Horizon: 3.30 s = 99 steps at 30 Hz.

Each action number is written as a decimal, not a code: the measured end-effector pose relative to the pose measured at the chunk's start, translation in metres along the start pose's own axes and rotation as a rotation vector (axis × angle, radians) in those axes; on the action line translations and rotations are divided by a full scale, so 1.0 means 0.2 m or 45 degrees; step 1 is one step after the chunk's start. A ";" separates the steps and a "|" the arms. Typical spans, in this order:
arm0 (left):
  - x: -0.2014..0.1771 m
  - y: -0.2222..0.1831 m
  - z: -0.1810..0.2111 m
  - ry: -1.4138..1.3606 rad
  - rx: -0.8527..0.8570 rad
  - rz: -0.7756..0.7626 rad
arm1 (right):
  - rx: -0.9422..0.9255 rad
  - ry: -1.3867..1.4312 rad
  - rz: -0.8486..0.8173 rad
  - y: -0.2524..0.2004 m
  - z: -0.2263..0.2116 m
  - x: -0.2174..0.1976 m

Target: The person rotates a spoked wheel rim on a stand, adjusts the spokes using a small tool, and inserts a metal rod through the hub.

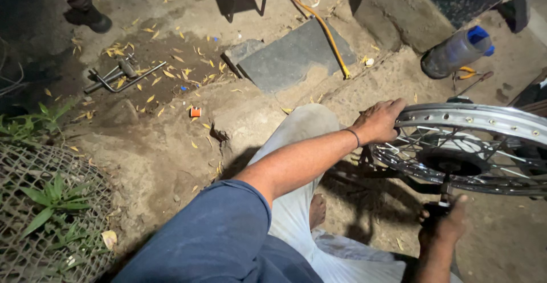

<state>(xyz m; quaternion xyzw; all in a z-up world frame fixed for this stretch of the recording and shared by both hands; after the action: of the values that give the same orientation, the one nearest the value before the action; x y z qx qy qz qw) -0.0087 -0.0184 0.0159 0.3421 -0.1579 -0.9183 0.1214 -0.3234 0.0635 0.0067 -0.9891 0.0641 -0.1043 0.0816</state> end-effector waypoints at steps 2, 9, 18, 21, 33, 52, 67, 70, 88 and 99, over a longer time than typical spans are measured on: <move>-0.01 0.02 0.00 -0.006 -0.013 -0.018 | 0.191 0.260 0.002 0.02 0.01 0.02; -0.04 0.00 0.02 0.018 0.066 0.061 | -0.480 -0.920 0.171 0.03 0.02 -0.10; 0.04 0.01 -0.05 0.012 0.034 0.047 | -0.796 -1.120 0.111 0.08 -0.01 -0.06; 0.03 0.03 -0.07 0.045 0.161 0.175 | -0.308 -0.617 0.235 0.07 0.04 -0.06; -0.06 0.02 0.04 -0.043 0.001 -0.028 | 0.008 -0.222 0.309 0.13 0.07 -0.15; -0.04 0.03 0.00 -0.034 0.051 0.022 | -0.502 -0.613 0.191 0.07 0.02 -0.09; -0.03 0.01 -0.01 0.006 0.004 -0.049 | -1.085 -1.138 0.223 -0.01 -0.07 0.02; -0.02 0.02 -0.02 0.030 0.007 -0.043 | -0.522 -0.665 0.295 0.00 -0.05 -0.01; -0.05 0.03 -0.01 0.044 -0.022 -0.115 | -0.347 -0.469 0.284 -0.03 -0.05 0.04; -0.03 0.03 -0.01 0.012 0.019 -0.055 | -0.124 -0.171 0.345 0.03 0.04 -0.09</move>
<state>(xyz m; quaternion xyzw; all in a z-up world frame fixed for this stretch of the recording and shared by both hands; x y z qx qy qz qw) -0.0023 -0.0225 0.0199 0.3507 -0.1568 -0.9179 0.0996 -0.3398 0.0607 -0.0049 -0.9790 0.1963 -0.0227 0.0509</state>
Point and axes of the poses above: each hand's wrist, its own y-axis towards the middle knuckle, its own x-axis out of the palm, z = x × y, the point moved 3 cm from there along y, towards the middle knuckle, and after that the axes turned 13 degrees about y, right-handed, at the moved point
